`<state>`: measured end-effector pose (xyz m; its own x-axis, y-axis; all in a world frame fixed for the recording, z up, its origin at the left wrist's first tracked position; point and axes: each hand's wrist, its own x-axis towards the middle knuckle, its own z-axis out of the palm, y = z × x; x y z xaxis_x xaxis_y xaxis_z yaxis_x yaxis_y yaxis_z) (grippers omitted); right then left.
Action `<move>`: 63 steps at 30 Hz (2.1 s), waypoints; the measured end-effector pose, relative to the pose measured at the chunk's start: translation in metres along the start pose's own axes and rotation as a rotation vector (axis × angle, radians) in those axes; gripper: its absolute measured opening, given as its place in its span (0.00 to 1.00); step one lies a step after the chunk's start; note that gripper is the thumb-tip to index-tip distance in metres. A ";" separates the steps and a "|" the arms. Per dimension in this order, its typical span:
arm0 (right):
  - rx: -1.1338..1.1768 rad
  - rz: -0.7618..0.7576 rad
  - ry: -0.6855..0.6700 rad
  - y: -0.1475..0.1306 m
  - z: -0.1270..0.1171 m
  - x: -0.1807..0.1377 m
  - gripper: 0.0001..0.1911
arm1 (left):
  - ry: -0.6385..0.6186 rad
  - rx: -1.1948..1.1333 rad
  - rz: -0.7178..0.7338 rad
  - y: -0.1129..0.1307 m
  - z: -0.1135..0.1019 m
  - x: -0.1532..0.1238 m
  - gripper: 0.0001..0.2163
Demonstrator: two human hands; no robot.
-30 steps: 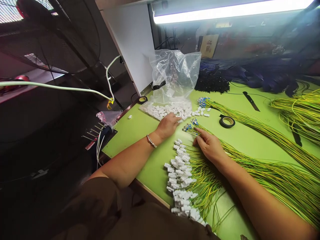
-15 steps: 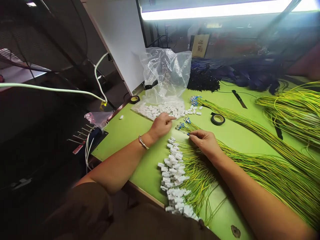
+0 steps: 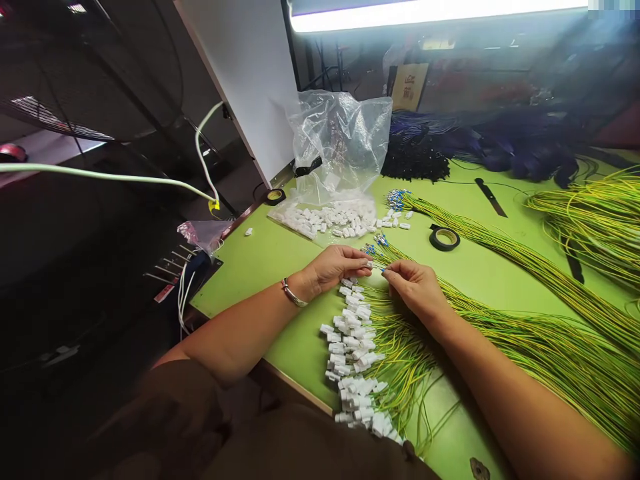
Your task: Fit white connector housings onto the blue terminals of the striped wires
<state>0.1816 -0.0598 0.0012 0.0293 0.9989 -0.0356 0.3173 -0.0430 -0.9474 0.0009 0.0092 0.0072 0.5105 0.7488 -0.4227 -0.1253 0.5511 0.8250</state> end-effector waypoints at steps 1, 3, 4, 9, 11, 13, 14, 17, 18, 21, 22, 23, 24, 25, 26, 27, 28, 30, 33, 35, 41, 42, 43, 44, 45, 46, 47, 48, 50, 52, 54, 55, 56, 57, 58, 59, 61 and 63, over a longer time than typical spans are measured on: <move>-0.003 0.001 0.001 0.000 0.000 0.000 0.13 | -0.006 0.004 0.003 0.000 0.000 0.000 0.10; -0.021 0.004 0.010 0.001 0.000 0.001 0.13 | -0.018 0.010 0.003 0.000 -0.001 -0.001 0.12; -0.041 0.004 0.013 0.002 0.000 0.001 0.12 | -0.025 0.012 0.003 0.000 -0.001 -0.001 0.13; -0.111 -0.024 -0.019 0.001 -0.001 0.001 0.10 | -0.060 0.032 0.052 -0.003 -0.001 -0.002 0.16; -0.083 -0.015 -0.028 0.000 -0.003 0.000 0.11 | -0.067 0.072 0.113 -0.005 -0.001 -0.001 0.15; -0.059 0.003 -0.029 -0.002 -0.005 0.000 0.11 | -0.071 0.141 0.198 -0.007 -0.001 0.000 0.14; -0.051 0.011 -0.030 -0.002 -0.006 0.000 0.11 | -0.070 0.171 0.239 -0.008 -0.001 0.000 0.14; -0.045 0.018 -0.040 -0.004 -0.007 0.000 0.11 | -0.065 0.197 0.284 -0.010 0.000 0.000 0.13; -0.050 0.018 -0.038 -0.004 -0.006 0.001 0.11 | -0.063 0.185 0.272 -0.010 0.001 0.000 0.13; -0.071 0.019 -0.031 -0.004 -0.005 0.002 0.10 | -0.068 0.142 0.212 -0.011 0.002 -0.002 0.14; -0.079 0.020 -0.030 -0.004 -0.005 0.002 0.10 | -0.069 0.134 0.199 -0.010 0.002 -0.002 0.15; -0.084 0.020 -0.030 -0.003 -0.004 0.003 0.09 | -0.070 0.136 0.194 -0.010 0.003 -0.002 0.14; -0.088 0.017 -0.028 -0.003 -0.004 0.003 0.09 | -0.072 0.149 0.199 -0.010 0.003 -0.003 0.14; -0.090 0.010 -0.029 -0.003 -0.004 0.003 0.09 | -0.076 0.173 0.212 -0.009 0.004 -0.003 0.14; -0.089 -0.002 -0.033 -0.003 -0.004 0.003 0.09 | -0.083 0.203 0.227 -0.009 0.004 -0.004 0.13; -0.085 -0.016 -0.046 -0.003 -0.005 0.003 0.09 | -0.092 0.232 0.241 -0.008 0.004 -0.004 0.13; -0.076 -0.030 -0.071 -0.003 -0.005 0.003 0.10 | -0.103 0.252 0.247 -0.008 0.005 -0.004 0.12; -0.048 -0.045 -0.152 -0.003 -0.006 0.002 0.12 | -0.129 0.253 0.229 -0.008 0.004 -0.004 0.13; -0.003 -0.021 -0.270 -0.005 -0.007 0.000 0.15 | -0.175 0.195 0.158 -0.007 0.002 -0.003 0.14; 0.004 0.009 -0.272 -0.007 -0.008 -0.001 0.15 | -0.179 0.169 0.132 -0.007 0.001 -0.002 0.15; -0.023 0.072 -0.205 -0.008 -0.008 0.000 0.13 | -0.148 0.140 0.133 -0.007 0.001 -0.003 0.15; -0.031 0.052 -0.201 -0.008 -0.008 0.000 0.12 | -0.146 0.139 0.138 -0.007 0.001 -0.004 0.15; -0.038 0.027 -0.197 -0.007 -0.007 0.001 0.12 | -0.145 0.142 0.142 -0.008 0.002 -0.004 0.15; -0.045 0.001 -0.195 -0.006 -0.007 0.001 0.12 | -0.143 0.148 0.149 -0.008 0.002 -0.004 0.15; -0.053 -0.020 -0.196 -0.005 -0.006 0.001 0.12 | -0.144 0.158 0.156 -0.009 0.003 -0.004 0.16; -0.063 -0.038 -0.198 -0.004 -0.006 0.000 0.12 | -0.147 0.173 0.162 -0.010 0.003 -0.003 0.15; -0.075 -0.050 -0.203 -0.004 -0.006 0.000 0.11 | -0.151 0.190 0.169 -0.010 0.004 -0.003 0.15; -0.087 -0.058 -0.208 -0.003 -0.005 0.001 0.11 | -0.153 0.210 0.178 -0.011 0.005 -0.003 0.15; -0.104 -0.064 -0.214 -0.002 -0.005 0.001 0.11 | -0.147 0.251 0.202 -0.012 0.006 -0.003 0.14; -0.107 -0.065 -0.217 -0.002 -0.005 0.001 0.11 | -0.137 0.281 0.222 -0.011 0.006 -0.003 0.14; -0.097 -0.070 -0.226 -0.002 -0.006 0.001 0.12 | -0.150 0.306 0.226 -0.008 0.004 -0.003 0.14; -0.081 -0.067 -0.230 -0.002 -0.007 0.001 0.12 | -0.167 0.327 0.220 -0.006 0.002 -0.004 0.14; -0.057 -0.058 -0.231 -0.003 -0.007 0.000 0.12 | -0.190 0.358 0.211 -0.003 0.001 -0.006 0.13; -0.030 -0.047 -0.222 -0.004 -0.008 -0.001 0.12 | -0.214 0.396 0.203 0.001 -0.001 -0.009 0.13; -0.013 -0.040 -0.197 -0.006 -0.009 -0.002 0.13 | -0.241 0.441 0.195 0.005 -0.003 -0.012 0.12; -0.016 -0.044 -0.153 -0.007 -0.010 -0.003 0.13 | -0.269 0.494 0.186 0.009 -0.004 -0.015 0.12; -0.078 -0.093 -0.020 -0.011 -0.012 -0.006 0.13 | -0.300 0.624 0.182 0.022 -0.008 -0.021 0.10; -0.149 -0.152 0.102 -0.014 -0.011 -0.009 0.12 | -0.222 0.772 0.242 0.040 -0.016 -0.022 0.08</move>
<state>0.1876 -0.0682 0.0186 0.0637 0.9875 0.1439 0.4618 0.0986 -0.8815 -0.0290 0.0208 0.0439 0.7102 0.6795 -0.1840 0.3233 -0.0826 0.9427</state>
